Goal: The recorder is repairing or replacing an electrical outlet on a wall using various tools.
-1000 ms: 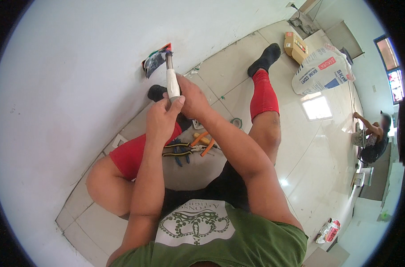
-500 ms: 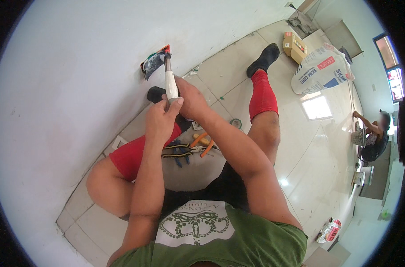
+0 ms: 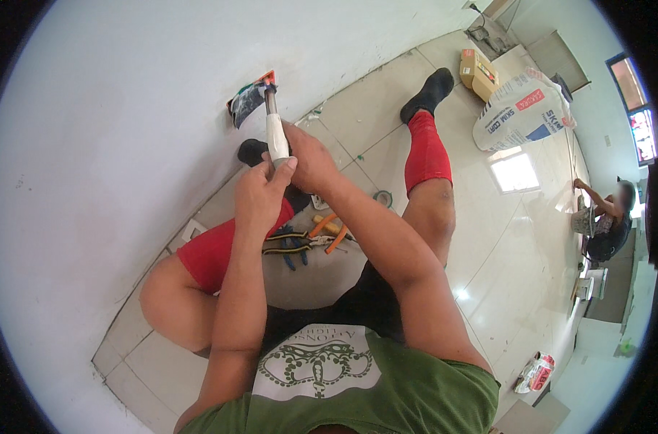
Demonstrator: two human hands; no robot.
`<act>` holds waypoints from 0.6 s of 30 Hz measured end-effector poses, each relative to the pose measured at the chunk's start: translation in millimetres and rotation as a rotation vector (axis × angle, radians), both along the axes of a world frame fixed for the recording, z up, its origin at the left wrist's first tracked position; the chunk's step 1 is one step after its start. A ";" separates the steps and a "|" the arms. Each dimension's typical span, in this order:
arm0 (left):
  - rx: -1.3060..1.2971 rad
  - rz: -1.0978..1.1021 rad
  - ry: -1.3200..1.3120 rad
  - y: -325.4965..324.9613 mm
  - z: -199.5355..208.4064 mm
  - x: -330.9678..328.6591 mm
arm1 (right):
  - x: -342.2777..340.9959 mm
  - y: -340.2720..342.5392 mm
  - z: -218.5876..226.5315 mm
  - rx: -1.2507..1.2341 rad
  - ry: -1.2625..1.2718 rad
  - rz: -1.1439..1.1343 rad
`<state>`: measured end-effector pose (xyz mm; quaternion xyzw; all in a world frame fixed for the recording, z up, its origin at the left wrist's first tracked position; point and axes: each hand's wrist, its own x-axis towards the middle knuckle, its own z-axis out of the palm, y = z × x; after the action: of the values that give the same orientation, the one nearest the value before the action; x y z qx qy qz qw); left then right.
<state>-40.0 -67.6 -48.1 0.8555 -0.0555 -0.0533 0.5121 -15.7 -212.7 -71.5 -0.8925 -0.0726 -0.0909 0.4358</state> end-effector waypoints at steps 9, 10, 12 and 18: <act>-0.001 0.011 0.054 -0.3 -0.6 -1.7 | -1.4 0.9 -1.2 -0.001 -0.006 0.013; -0.001 0.012 0.054 -0.4 0.2 -0.9 | -2.0 1.5 2.2 -0.001 -0.006 0.014; 0.008 0.001 0.035 -0.9 1.5 0.9 | -3.3 2.5 7.1 0.047 0.091 -0.029; -0.001 -0.018 0.019 -0.6 2.4 -0.1 | -1.6 0.4 -0.4 0.022 0.006 -0.014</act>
<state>-40.1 -68.3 -45.8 0.8542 -0.0582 -0.0661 0.5124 -17.3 -212.2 -72.0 -0.8883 -0.0642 -0.0920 0.4454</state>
